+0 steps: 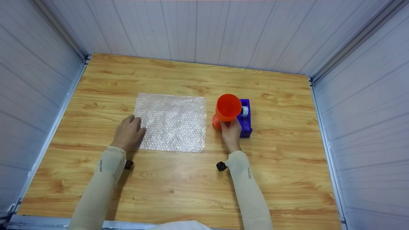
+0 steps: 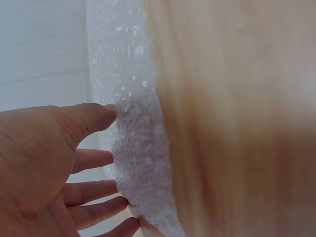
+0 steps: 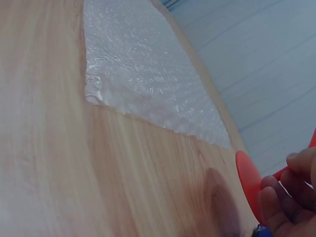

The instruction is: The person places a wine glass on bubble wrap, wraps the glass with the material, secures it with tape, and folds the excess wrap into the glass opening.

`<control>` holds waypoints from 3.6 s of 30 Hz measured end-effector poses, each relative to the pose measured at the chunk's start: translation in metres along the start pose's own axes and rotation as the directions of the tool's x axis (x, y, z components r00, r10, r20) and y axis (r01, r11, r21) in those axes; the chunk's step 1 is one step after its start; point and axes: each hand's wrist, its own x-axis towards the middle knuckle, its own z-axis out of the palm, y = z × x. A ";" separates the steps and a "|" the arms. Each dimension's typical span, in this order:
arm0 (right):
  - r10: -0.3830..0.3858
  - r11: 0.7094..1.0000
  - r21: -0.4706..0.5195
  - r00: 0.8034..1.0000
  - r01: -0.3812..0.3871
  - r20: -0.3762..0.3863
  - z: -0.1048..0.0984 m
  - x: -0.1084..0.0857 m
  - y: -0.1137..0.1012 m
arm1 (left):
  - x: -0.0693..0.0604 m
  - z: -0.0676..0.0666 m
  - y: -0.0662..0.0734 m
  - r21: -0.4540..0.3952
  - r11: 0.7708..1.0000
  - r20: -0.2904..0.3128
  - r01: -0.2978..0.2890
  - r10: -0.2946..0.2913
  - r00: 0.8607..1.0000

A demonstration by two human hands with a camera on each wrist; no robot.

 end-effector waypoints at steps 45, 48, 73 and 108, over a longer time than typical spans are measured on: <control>-0.152 0.987 -0.046 0.988 0.153 0.008 -0.021 -0.035 -0.010 | -0.063 0.035 0.039 0.000 0.997 -0.154 -0.075 0.074 0.985; -0.171 0.984 -0.048 0.985 0.172 0.014 -0.022 -0.035 -0.012 | -0.064 0.034 0.039 -0.005 0.998 -0.149 -0.067 0.065 0.987; -0.042 0.999 -0.012 0.962 0.047 0.271 -0.019 -0.045 -0.035 | -0.062 0.032 0.036 0.007 0.998 -0.147 -0.062 0.062 0.987; 0.104 0.942 0.180 0.755 -0.284 0.648 0.033 -0.061 -0.053 | -0.058 0.032 0.036 0.022 0.996 -0.168 -0.092 0.094 0.981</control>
